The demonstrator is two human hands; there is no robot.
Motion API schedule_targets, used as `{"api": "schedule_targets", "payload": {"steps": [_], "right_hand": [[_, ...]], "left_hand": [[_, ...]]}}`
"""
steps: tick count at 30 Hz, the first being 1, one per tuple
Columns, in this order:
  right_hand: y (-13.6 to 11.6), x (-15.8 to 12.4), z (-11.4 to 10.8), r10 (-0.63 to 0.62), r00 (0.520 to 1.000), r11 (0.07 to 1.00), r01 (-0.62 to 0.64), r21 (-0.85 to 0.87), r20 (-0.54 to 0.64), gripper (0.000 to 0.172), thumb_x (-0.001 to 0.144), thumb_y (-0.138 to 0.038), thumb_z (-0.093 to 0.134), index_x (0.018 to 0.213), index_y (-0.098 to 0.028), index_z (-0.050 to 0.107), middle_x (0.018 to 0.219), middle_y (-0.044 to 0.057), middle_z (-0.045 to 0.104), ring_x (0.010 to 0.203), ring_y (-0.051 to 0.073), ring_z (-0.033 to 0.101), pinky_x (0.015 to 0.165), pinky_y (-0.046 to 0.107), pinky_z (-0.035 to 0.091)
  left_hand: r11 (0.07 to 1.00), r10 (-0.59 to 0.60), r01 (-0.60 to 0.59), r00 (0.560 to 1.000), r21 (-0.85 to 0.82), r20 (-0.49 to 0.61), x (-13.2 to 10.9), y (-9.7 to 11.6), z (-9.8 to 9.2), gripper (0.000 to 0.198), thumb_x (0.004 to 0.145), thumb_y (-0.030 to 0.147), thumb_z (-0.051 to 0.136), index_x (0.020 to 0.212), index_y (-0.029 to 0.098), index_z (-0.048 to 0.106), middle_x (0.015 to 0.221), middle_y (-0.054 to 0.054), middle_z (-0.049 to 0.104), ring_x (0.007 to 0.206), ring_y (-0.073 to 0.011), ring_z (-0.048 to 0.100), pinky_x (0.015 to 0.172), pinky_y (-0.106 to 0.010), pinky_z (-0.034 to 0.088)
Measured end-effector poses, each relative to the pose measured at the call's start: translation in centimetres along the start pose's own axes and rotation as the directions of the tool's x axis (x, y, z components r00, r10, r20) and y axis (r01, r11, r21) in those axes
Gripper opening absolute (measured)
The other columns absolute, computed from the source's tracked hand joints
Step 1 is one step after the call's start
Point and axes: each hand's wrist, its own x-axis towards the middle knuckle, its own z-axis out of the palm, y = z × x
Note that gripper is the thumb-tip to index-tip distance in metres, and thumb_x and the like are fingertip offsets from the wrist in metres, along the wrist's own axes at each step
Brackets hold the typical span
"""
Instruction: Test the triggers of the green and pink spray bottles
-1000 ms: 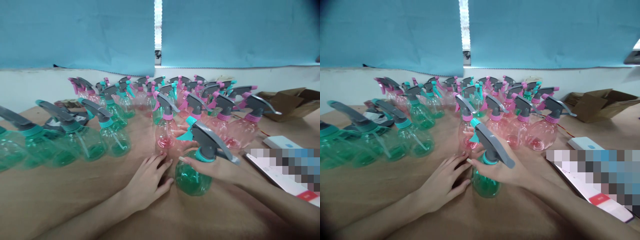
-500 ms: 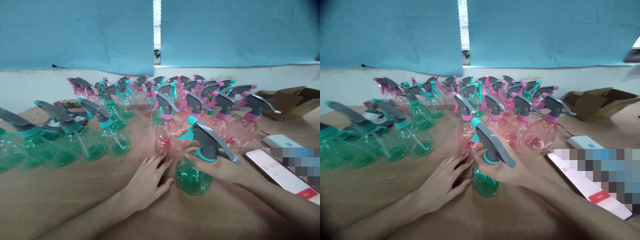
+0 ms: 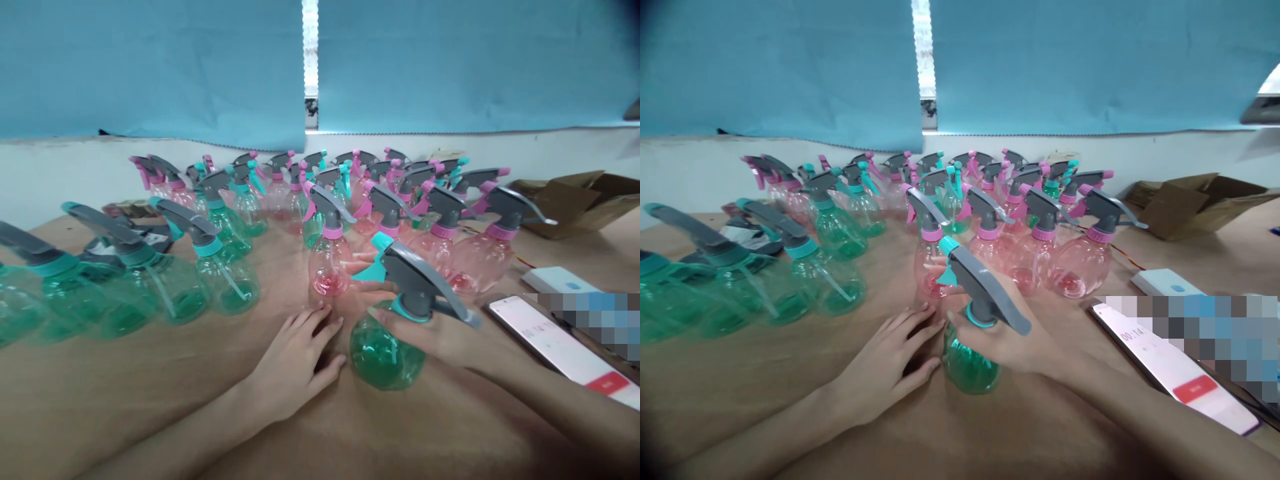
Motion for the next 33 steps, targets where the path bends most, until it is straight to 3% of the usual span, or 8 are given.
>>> {"api": "schedule_targets", "payload": {"steps": [4, 7, 12, 33], "right_hand": [[-0.2, 0.4, 0.2, -0.072, 0.996, 0.991, 0.067, 0.118, 0.045, 0.016, 0.08, -0.023, 0.05, 0.072, -0.025, 0.064, 0.08, 0.002, 0.069, 0.088, 0.019, 0.068, 0.08, 0.034, 0.057], [0.8, 0.1, 0.8, -0.063, 0.997, 0.986, 0.069, 0.15, -0.046, 0.011, 0.08, -0.026, 0.054, 0.077, -0.025, 0.064, 0.088, 0.002, 0.07, 0.086, 0.018, 0.068, 0.08, 0.032, 0.057], [1.8, -0.3, 1.3, -0.054, 0.993, 0.987, 0.069, 0.148, -0.101, 0.008, 0.08, -0.03, 0.058, 0.077, -0.026, 0.064, 0.085, 0.001, 0.07, 0.082, 0.018, 0.068, 0.081, 0.032, 0.057], [0.7, 0.2, 0.6, -0.045, 0.993, 0.996, 0.054, 0.075, -0.109, 0.01, 0.075, -0.028, 0.056, 0.069, -0.024, 0.063, 0.077, 0.002, 0.068, 0.072, 0.017, 0.067, 0.07, 0.03, 0.058]], "left_hand": [[1.0, -0.001, 0.001, 1.0, -0.005, -0.018, -0.1, 0.0, 0.0, 0.048, 0.093, 0.039, 0.051, 0.135, 0.017, 0.047, 0.138, -0.013, 0.048, 0.126, -0.0318, 0.042, 0.102, -0.051, 0.037], [1.0, 0.001, -0.001, 1.0, -0.001, -0.019, -0.1, 0.0, 0.0, 0.048, 0.092, 0.039, 0.051, 0.134, 0.017, 0.047, 0.138, -0.013, 0.048, 0.126, -0.032, 0.043, 0.102, -0.051, 0.037], [1.0, -0.008, 0.008, 1.0, 0.003, -0.011, -0.1, 0.1, 0.0, 0.048, 0.092, 0.039, 0.052, 0.135, 0.016, 0.048, 0.138, -0.014, 0.048, 0.126, -0.032, 0.043, 0.102, -0.05, 0.037], [1.0, 0.006, -0.006, 1.0, 0.005, -0.013, -0.1, 0.0, -0.1, 0.048, 0.091, 0.038, 0.053, 0.134, 0.015, 0.049, 0.137, -0.014, 0.048, 0.126, -0.0311, 0.043, 0.102, -0.049, 0.037]]}}
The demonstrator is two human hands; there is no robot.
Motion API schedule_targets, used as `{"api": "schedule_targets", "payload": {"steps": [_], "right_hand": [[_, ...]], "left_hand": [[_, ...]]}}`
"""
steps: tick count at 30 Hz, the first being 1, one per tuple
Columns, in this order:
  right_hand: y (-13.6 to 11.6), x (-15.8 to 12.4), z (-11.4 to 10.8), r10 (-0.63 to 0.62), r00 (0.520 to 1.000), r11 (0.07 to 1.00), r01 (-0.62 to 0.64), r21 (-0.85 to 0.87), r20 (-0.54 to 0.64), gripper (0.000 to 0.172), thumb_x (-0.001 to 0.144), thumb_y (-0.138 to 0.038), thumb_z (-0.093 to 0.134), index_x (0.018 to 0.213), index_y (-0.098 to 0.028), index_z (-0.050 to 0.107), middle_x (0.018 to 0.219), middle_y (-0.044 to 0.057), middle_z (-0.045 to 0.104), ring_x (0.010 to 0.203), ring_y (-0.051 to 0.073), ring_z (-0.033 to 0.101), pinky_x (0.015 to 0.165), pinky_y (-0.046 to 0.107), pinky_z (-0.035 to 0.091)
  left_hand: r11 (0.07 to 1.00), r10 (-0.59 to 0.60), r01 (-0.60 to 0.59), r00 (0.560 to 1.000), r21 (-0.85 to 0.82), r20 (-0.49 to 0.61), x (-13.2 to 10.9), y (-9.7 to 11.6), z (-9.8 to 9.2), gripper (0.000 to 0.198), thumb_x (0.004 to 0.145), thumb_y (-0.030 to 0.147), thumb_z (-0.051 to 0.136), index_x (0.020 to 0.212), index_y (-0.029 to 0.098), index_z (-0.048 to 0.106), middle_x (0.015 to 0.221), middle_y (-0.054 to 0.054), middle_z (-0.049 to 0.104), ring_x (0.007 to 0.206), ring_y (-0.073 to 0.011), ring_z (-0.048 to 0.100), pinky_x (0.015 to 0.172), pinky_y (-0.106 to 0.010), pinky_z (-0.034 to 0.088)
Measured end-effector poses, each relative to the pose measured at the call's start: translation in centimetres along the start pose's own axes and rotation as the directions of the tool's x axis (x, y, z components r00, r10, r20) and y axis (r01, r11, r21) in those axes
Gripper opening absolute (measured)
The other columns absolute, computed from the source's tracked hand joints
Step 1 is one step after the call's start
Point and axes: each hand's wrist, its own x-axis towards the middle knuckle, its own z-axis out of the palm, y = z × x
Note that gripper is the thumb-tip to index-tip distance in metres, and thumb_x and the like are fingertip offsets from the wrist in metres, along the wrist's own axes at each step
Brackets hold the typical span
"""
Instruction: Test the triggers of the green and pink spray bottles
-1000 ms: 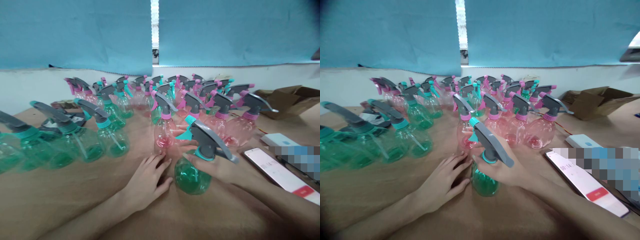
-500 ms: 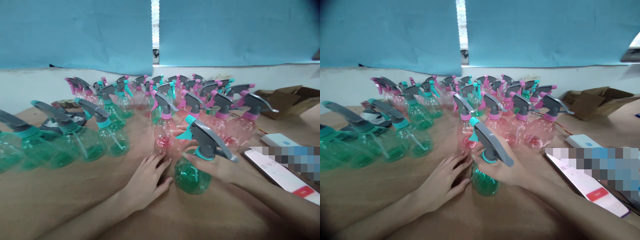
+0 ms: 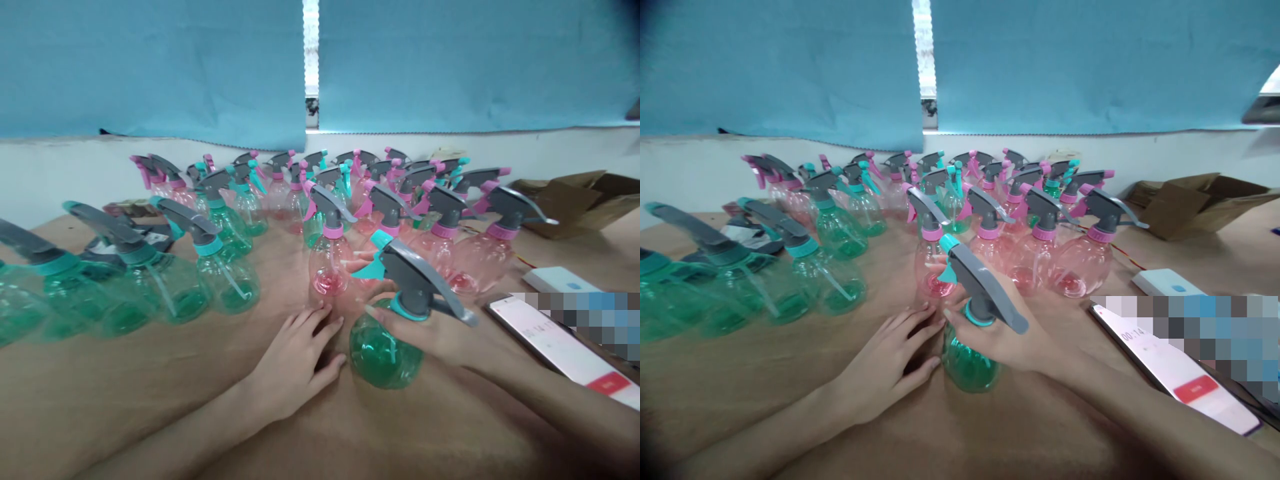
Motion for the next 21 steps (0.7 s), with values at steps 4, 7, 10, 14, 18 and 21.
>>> {"api": "schedule_targets", "payload": {"steps": [4, 7, 10, 14, 18, 21], "right_hand": [[-0.2, 0.1, -0.1, 0.003, 0.999, 1.0, -0.003, -0.002, 0.041, 0.01, 0.075, -0.027, 0.054, 0.07, -0.024, 0.062, 0.077, 0.002, 0.068, 0.069, 0.017, 0.067, 0.065, 0.03, 0.057], [-0.4, 0.2, -0.1, 0.006, 0.998, 1.0, -0.007, 0.009, 0.055, 0.01, 0.075, -0.027, 0.052, 0.071, -0.024, 0.061, 0.077, 0.002, 0.067, 0.07, 0.017, 0.066, 0.067, 0.03, 0.057], [-0.9, 0.2, -0.4, 0.029, 0.996, 1.0, -0.03, 0.008, 0.081, 0.009, 0.074, -0.026, 0.051, 0.07, -0.024, 0.059, 0.076, 0.001, 0.068, 0.072, 0.016, 0.067, 0.07, 0.029, 0.057], [-1.8, 0.0, -1.1, 0.166, 0.983, 0.983, -0.158, -0.099, 0.076, 0.011, 0.072, -0.031, 0.049, 0.07, -0.024, 0.057, 0.069, 0.001, 0.069, 0.062, 0.019, 0.067, 0.058, 0.031, 0.057], [-1.9, -0.2, -1.5, 0.184, 0.982, 0.961, -0.173, -0.216, 0.03, 0.013, 0.071, -0.035, 0.052, 0.062, -0.026, 0.052, 0.072, 0.001, 0.072, 0.07, 0.023, 0.07, 0.062, 0.035, 0.058], [-1.9, 0.0, -1.5, 0.132, 0.99, 0.973, -0.12, -0.198, 0.051, 0.014, 0.072, -0.033, 0.052, 0.06, -0.027, 0.049, 0.065, -0.001, 0.068, 0.068, 0.022, 0.069, 0.06, 0.034, 0.059]], "left_hand": [[1.0, -0.005, 0.005, 1.0, 0.004, 0.01, 0.2, 0.1, 0.0, 0.048, 0.092, 0.038, 0.052, 0.133, 0.014, 0.049, 0.138, -0.015, 0.048, 0.127, -0.0306, 0.042, 0.103, -0.048, 0.036], [1.0, -0.005, 0.005, 1.0, 0.01, 0.016, 0.2, 0.1, -0.1, 0.048, 0.092, 0.038, 0.052, 0.133, 0.013, 0.049, 0.138, -0.015, 0.047, 0.127, -0.0307, 0.041, 0.103, -0.048, 0.036], [1.0, -0.006, 0.006, 1.0, 0.007, 0.012, 0.2, 0.1, -0.1, 0.048, 0.092, 0.038, 0.052, 0.134, 0.014, 0.049, 0.138, -0.015, 0.047, 0.127, -0.0308, 0.042, 0.103, -0.049, 0.036], [1.0, -0.011, 0.011, 1.0, -0.007, 0.003, 0.1, 0.1, 0.0, 0.048, 0.092, 0.039, 0.051, 0.134, 0.016, 0.048, 0.136, -0.014, 0.05, 0.126, -0.0309, 0.043, 0.102, -0.049, 0.037], [1.0, -0.012, 0.012, 1.0, -0.002, 0.018, 0.0, 0.1, 0.0, 0.047, 0.093, 0.038, 0.05, 0.134, 0.016, 0.048, 0.138, -0.014, 0.048, 0.126, -0.0309, 0.043, 0.102, -0.049, 0.036], [1.0, -0.015, 0.015, 1.0, -0.002, 0.015, 0.0, 0.1, 0.0, 0.048, 0.092, 0.039, 0.051, 0.134, 0.016, 0.048, 0.138, -0.014, 0.048, 0.126, -0.0309, 0.042, 0.102, -0.049, 0.035]]}}
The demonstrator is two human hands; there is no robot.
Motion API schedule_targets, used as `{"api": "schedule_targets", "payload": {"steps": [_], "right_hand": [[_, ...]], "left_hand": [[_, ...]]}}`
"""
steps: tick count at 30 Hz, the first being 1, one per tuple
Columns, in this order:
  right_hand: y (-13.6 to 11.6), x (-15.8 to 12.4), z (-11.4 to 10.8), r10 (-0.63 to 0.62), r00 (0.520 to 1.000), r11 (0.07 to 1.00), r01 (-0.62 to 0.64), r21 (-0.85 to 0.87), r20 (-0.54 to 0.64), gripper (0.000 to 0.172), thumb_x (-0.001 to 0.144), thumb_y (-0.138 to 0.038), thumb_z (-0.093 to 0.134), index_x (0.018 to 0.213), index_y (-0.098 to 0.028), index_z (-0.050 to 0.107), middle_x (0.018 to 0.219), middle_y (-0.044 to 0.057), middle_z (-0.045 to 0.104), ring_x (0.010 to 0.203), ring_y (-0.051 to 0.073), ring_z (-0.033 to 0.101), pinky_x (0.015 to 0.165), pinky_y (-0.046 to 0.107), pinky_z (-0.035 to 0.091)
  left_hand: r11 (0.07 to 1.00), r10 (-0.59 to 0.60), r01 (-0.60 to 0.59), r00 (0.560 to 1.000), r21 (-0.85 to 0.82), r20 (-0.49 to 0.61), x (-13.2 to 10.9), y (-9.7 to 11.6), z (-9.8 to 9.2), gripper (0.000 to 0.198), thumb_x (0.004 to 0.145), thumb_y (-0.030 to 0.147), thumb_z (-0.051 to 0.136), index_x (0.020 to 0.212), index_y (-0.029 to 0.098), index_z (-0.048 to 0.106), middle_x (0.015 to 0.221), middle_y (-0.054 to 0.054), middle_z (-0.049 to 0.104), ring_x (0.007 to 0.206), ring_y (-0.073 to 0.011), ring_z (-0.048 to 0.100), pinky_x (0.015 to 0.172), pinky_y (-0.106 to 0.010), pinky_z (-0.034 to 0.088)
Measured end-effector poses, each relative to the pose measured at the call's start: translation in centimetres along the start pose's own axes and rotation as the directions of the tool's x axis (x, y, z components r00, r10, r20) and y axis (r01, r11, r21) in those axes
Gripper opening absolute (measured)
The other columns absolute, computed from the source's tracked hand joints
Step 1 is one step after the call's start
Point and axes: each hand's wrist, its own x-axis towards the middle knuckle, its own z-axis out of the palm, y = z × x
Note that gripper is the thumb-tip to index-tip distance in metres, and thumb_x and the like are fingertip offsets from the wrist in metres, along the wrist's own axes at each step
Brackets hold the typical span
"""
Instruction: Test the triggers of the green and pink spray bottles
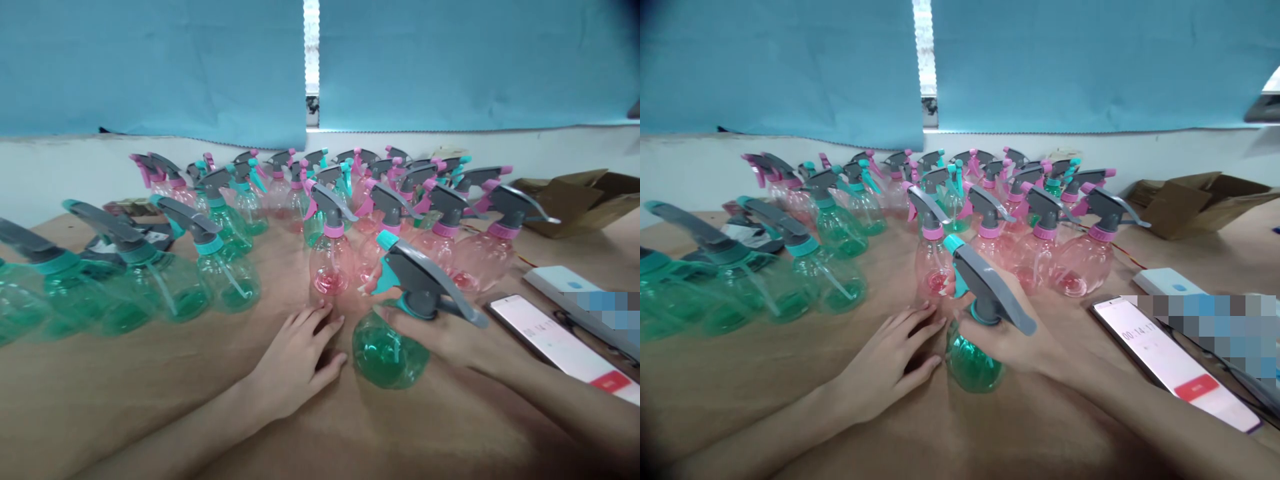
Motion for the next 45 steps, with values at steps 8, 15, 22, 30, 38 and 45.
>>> {"api": "schedule_targets", "payload": {"steps": [8, 15, 22, 30, 38, 45], "right_hand": [[0.4, 0.5, 0.6, -0.084, 0.994, 0.991, 0.076, 0.113, 0.065, 0.012, 0.077, -0.03, 0.05, 0.071, -0.025, 0.059, 0.075, 0.003, 0.069, 0.06, 0.02, 0.067, 0.061, 0.038, 0.06], [0.9, 0.4, 1.2, -0.1, 0.995, 0.976, 0.097, 0.192, 0.005, 0.01, 0.076, -0.028, 0.053, 0.071, -0.025, 0.061, 0.08, 0.002, 0.072, 0.069, 0.018, 0.069, 0.065, 0.032, 0.06], [1.0, 0.3, 1.5, -0.084, 0.996, 0.973, 0.086, 0.216, -0.016, 0.009, 0.075, -0.029, 0.054, 0.071, -0.025, 0.062, 0.081, 0.002, 0.069, 0.072, 0.018, 0.069, 0.066, 0.031, 0.059], [1.2, 0.3, 1.6, -0.086, 0.996, 0.971, 0.089, 0.222, -0.024, 0.009, 0.075, -0.028, 0.055, 0.07, -0.026, 0.061, 0.078, 0.001, 0.068, 0.068, 0.017, 0.067, 0.063, 0.029, 0.058], [1.2, 0.2, 1.6, -0.07, 0.997, 0.977, 0.073, 0.201, -0.022, 0.008, 0.076, -0.031, 0.056, 0.072, -0.026, 0.061, 0.078, 0.001, 0.069, 0.07, 0.018, 0.067, 0.066, 0.031, 0.058], [1.2, 0.3, 1.5, -0.093, 0.996, 0.975, 0.094, 0.203, -0.015, 0.008, 0.076, -0.03, 0.055, 0.072, -0.026, 0.061, 0.079, 0.001, 0.07, 0.069, 0.018, 0.067, 0.065, 0.032, 0.058]], "left_hand": [[1.0, -0.001, 0.0, 1.0, -0.004, -0.004, 0.1, 0.0, 0.0, 0.048, 0.091, 0.038, 0.052, 0.134, 0.015, 0.049, 0.138, -0.014, 0.048, 0.127, -0.0305, 0.042, 0.103, -0.047, 0.035], [1.0, 0.003, -0.003, 1.0, 0.01, 0.005, 0.1, 0.0, 0.0, 0.048, 0.092, 0.038, 0.051, 0.134, 0.014, 0.048, 0.138, -0.015, 0.048, 0.126, -0.0307, 0.042, 0.103, -0.049, 0.036], [1.0, 0.003, -0.003, 1.0, -0.01, -0.013, 0.1, 0.0, 0.1, 0.047, 0.091, 0.038, 0.052, 0.133, 0.016, 0.049, 0.137, -0.014, 0.049, 0.126, -0.0312, 0.043, 0.102, -0.05, 0.037], [1.0, 0.003, -0.004, 1.0, -0.022, -0.024, 0.0, -0.1, 0.0, 0.047, 0.091, 0.038, 0.052, 0.132, 0.015, 0.05, 0.137, -0.014, 0.049, 0.125, -0.0313, 0.044, 0.102, -0.049, 0.037], [1.0, 0.008, -0.009, 1.0, -0.016, -0.022, 0.1, 0.0, 0.0, 0.047, 0.091, 0.038, 0.052, 0.132, 0.016, 0.049, 0.137, -0.014, 0.048, 0.126, -0.031, 0.043, 0.102, -0.049, 0.037], [1.0, 0.006, -0.007, 1.0, -0.02, -0.027, 0.1, 0.0, 0.0, 0.046, 0.091, 0.038, 0.053, 0.132, 0.017, 0.049, 0.137, -0.014, 0.049, 0.126, -0.0311, 0.044, 0.102, -0.049, 0.037]]}}
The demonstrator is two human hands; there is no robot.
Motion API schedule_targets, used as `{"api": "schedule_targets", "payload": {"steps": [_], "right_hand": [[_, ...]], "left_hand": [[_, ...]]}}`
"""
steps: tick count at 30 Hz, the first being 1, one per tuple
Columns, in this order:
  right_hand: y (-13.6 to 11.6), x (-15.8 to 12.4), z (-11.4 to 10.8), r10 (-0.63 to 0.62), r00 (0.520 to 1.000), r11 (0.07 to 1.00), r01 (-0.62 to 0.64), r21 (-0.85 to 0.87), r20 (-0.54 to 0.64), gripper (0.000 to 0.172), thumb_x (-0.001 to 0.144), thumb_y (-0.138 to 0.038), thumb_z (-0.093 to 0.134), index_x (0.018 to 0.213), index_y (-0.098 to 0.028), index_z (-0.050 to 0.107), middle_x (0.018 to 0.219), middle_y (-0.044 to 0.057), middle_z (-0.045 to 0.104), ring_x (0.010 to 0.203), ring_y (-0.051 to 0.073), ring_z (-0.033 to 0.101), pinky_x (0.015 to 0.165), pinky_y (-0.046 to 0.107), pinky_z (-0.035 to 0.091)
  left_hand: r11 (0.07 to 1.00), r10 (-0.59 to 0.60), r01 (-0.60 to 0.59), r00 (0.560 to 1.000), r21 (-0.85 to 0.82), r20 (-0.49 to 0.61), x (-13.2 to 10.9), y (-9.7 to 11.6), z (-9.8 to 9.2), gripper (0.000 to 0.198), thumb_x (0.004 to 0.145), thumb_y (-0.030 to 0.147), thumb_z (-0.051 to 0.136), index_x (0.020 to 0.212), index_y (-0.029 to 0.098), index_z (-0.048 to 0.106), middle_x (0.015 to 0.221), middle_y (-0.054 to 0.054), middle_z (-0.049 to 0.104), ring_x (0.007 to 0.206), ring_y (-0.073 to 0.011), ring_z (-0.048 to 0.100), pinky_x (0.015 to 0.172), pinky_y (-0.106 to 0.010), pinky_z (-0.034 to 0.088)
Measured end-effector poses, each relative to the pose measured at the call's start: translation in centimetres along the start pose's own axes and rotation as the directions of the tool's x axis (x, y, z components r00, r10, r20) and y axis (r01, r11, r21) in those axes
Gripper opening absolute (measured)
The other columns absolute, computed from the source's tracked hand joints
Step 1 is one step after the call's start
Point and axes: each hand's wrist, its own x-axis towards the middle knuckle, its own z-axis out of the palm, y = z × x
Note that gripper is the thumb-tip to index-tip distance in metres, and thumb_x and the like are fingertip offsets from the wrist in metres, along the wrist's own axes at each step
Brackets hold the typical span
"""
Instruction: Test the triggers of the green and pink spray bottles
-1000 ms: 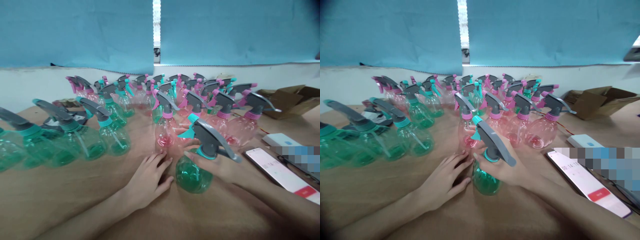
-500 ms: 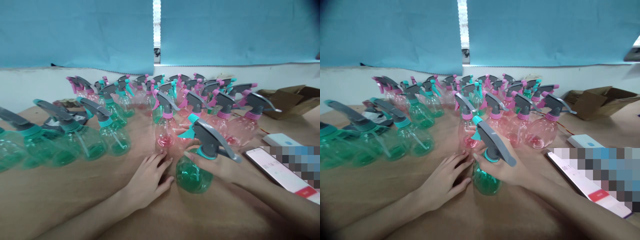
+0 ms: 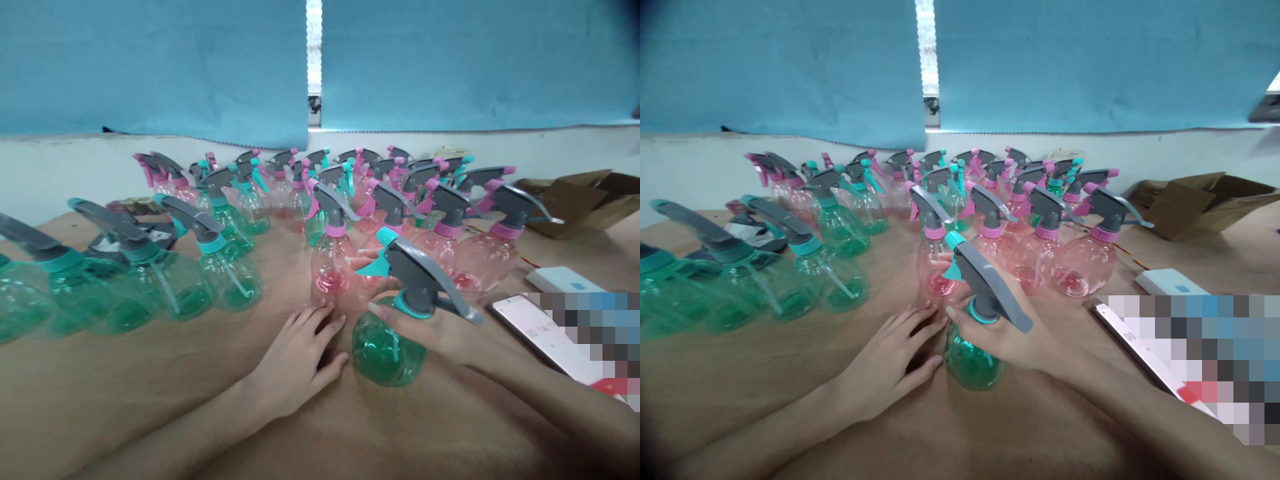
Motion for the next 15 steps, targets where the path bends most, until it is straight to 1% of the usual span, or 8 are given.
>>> {"api": "schedule_targets", "payload": {"steps": [4, 9, 13, 15], "right_hand": [[-0.17, 0.1, -0.07, 0.003, 1.0, 1.0, -0.003, 0.011, 0.007, 0.008, 0.076, -0.029, 0.054, 0.072, -0.026, 0.06, 0.077, 0.001, 0.069, 0.067, 0.017, 0.067, 0.063, 0.03, 0.058], [-0.13, 0.12, -0.14, -0.02, 1.0, 1.0, 0.02, -0.015, 0.002, 0.008, 0.076, -0.029, 0.055, 0.072, -0.025, 0.061, 0.077, 0.002, 0.069, 0.07, 0.018, 0.068, 0.067, 0.032, 0.058], [-0.12, 0.09, -0.15, 0.013, 0.999, 1.0, -0.013, -0.006, 0.032, 0.011, 0.079, -0.032, 0.052, 0.074, -0.025, 0.06, 0.076, 0.002, 0.07, 0.067, 0.019, 0.068, 0.062, 0.033, 0.058], [-0.16, 0.12, -0.12, 0.016, 0.999, 1.0, -0.016, -0.007, 0.042, 0.011, 0.079, -0.031, 0.051, 0.073, -0.025, 0.06, 0.077, 0.002, 0.07, 0.067, 0.018, 0.068, 0.063, 0.032, 0.058]], "left_hand": [[1.0, -0.003, 0.003, 1.0, 0.011, 0.01, 0.0, 0.01, 0.02, 0.048, 0.091, 0.038, 0.053, 0.133, 0.016, 0.049, 0.137, -0.014, 0.049, 0.126, -0.0311, 0.044, 0.102, -0.049, 0.037], [1.0, -0.005, 0.005, 1.0, 0.02, 0.022, -0.04, 0.08, -0.1, 0.047, 0.092, 0.038, 0.052, 0.133, 0.015, 0.049, 0.138, -0.014, 0.048, 0.126, -0.0308, 0.043, 0.102, -0.049, 0.036], [1.0, 0.0, 0.0, 1.0, 0.015, 0.019, -0.06, 0.13, -0.17, 0.047, 0.092, 0.038, 0.052, 0.133, 0.016, 0.049, 0.138, -0.014, 0.049, 0.126, -0.0303, 0.043, 0.102, -0.049, 0.037], [1.0, -0.003, 0.003, 1.0, 0.017, 0.022, -0.06, 0.13, -0.17, 0.047, 0.091, 0.038, 0.052, 0.133, 0.016, 0.049, 0.138, -0.013, 0.048, 0.127, -0.0303, 0.043, 0.102, -0.049, 0.037]]}}
